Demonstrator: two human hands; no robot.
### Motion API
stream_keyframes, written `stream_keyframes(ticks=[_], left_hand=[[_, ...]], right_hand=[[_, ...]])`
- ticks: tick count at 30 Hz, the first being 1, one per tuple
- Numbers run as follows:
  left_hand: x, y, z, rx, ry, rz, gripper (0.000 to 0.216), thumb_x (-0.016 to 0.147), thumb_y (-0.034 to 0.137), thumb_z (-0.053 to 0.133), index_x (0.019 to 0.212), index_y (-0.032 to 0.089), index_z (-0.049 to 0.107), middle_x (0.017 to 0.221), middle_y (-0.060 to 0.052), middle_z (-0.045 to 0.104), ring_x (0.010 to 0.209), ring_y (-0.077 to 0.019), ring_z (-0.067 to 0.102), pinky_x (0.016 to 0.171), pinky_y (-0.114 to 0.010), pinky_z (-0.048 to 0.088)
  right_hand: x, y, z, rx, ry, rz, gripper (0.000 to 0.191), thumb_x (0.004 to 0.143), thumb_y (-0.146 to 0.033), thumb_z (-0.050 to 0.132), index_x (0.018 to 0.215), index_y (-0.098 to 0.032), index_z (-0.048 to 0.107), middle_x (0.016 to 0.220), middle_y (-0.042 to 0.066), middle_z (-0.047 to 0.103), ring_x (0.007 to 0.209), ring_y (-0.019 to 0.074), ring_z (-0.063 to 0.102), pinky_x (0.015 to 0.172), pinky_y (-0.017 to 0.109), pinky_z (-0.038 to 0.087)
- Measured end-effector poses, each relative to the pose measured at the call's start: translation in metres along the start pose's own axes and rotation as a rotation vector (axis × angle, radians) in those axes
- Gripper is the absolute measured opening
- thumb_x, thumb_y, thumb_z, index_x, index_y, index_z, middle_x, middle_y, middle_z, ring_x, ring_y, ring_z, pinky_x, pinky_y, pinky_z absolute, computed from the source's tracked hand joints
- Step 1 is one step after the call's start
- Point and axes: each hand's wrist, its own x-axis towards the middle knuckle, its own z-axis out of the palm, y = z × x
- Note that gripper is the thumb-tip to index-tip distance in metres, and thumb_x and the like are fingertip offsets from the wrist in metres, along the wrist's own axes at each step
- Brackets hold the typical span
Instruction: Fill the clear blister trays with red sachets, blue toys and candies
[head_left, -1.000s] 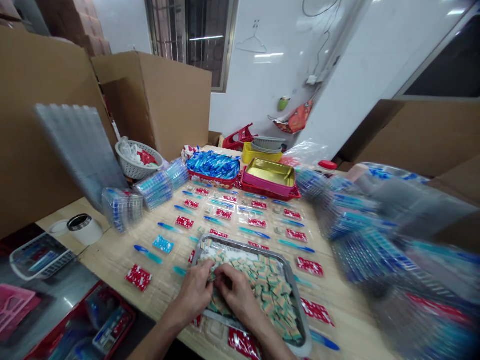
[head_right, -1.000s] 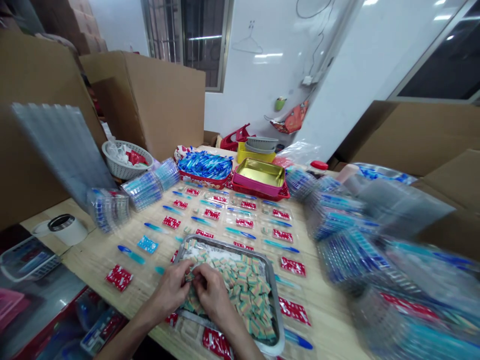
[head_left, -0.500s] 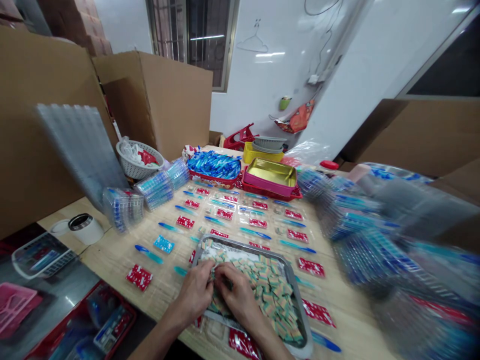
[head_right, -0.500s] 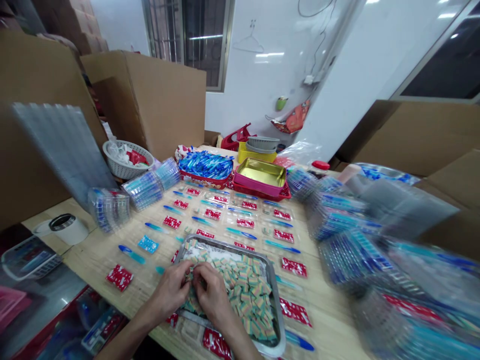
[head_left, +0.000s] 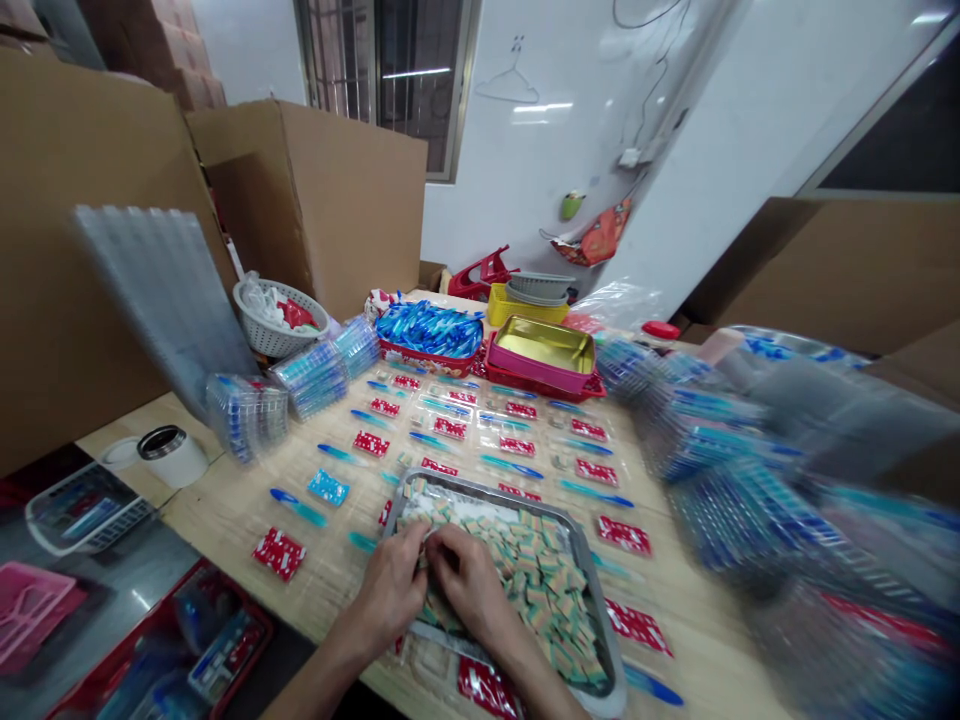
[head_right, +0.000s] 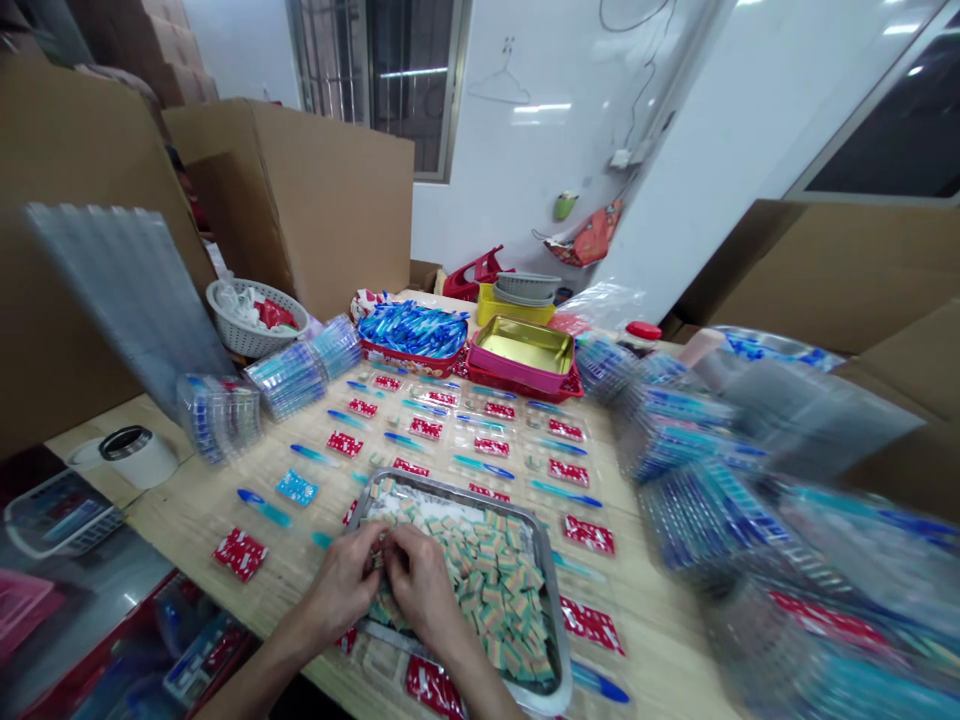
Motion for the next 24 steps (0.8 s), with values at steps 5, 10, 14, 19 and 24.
stream_keyframes(ticks=[5,10,14,19,24], left_hand=[[0.001,-0.005,0.002,-0.030,0.021,0.001,0.046,0.067,-0.001,0.043,0.109,0.013,0.055,0.101,-0.010,0.067,0.093,-0.0227,0.062,0.082,-0.035,0.047],[0.004,-0.005,-0.001,-0.095,0.039,-0.033,0.050,0.064,-0.001,0.044,0.110,0.018,0.055,0.087,-0.002,0.067,0.075,-0.0175,0.062,0.069,-0.028,0.046],[0.003,-0.003,-0.003,-0.061,0.027,-0.082,0.050,0.065,0.001,0.046,0.111,0.018,0.055,0.081,-0.001,0.065,0.070,-0.0171,0.060,0.066,-0.028,0.044],[0.003,-0.005,0.002,-0.048,0.031,-0.050,0.051,0.067,0.001,0.045,0.114,0.019,0.053,0.093,-0.004,0.066,0.085,-0.0198,0.062,0.078,-0.032,0.047],[0.003,-0.003,0.003,-0.019,0.029,-0.071,0.051,0.065,-0.001,0.045,0.112,0.016,0.054,0.101,-0.009,0.066,0.093,-0.0232,0.062,0.083,-0.037,0.047]], right_hand=[[0.000,0.001,-0.007,0.005,-0.030,0.004,0.018,0.077,-0.009,0.048,0.076,-0.017,0.064,0.075,0.004,0.066,0.072,0.0172,0.059,0.068,0.027,0.044],[0.000,-0.002,-0.017,0.020,-0.079,-0.108,0.037,0.068,0.000,0.051,0.096,-0.019,0.066,0.102,0.006,0.068,0.098,0.0192,0.060,0.087,0.031,0.045],[-0.002,-0.005,-0.017,-0.065,-0.077,-0.120,0.035,0.070,-0.001,0.050,0.095,-0.019,0.066,0.097,0.007,0.068,0.093,0.0189,0.061,0.083,0.030,0.046],[-0.006,-0.004,-0.011,-0.127,-0.040,-0.029,0.027,0.071,-0.002,0.050,0.086,-0.019,0.065,0.079,0.003,0.067,0.074,0.0168,0.062,0.068,0.026,0.046],[-0.011,0.001,-0.006,-0.089,-0.028,-0.021,0.025,0.077,-0.007,0.049,0.090,-0.019,0.067,0.084,0.005,0.071,0.078,0.0190,0.065,0.071,0.029,0.047]])
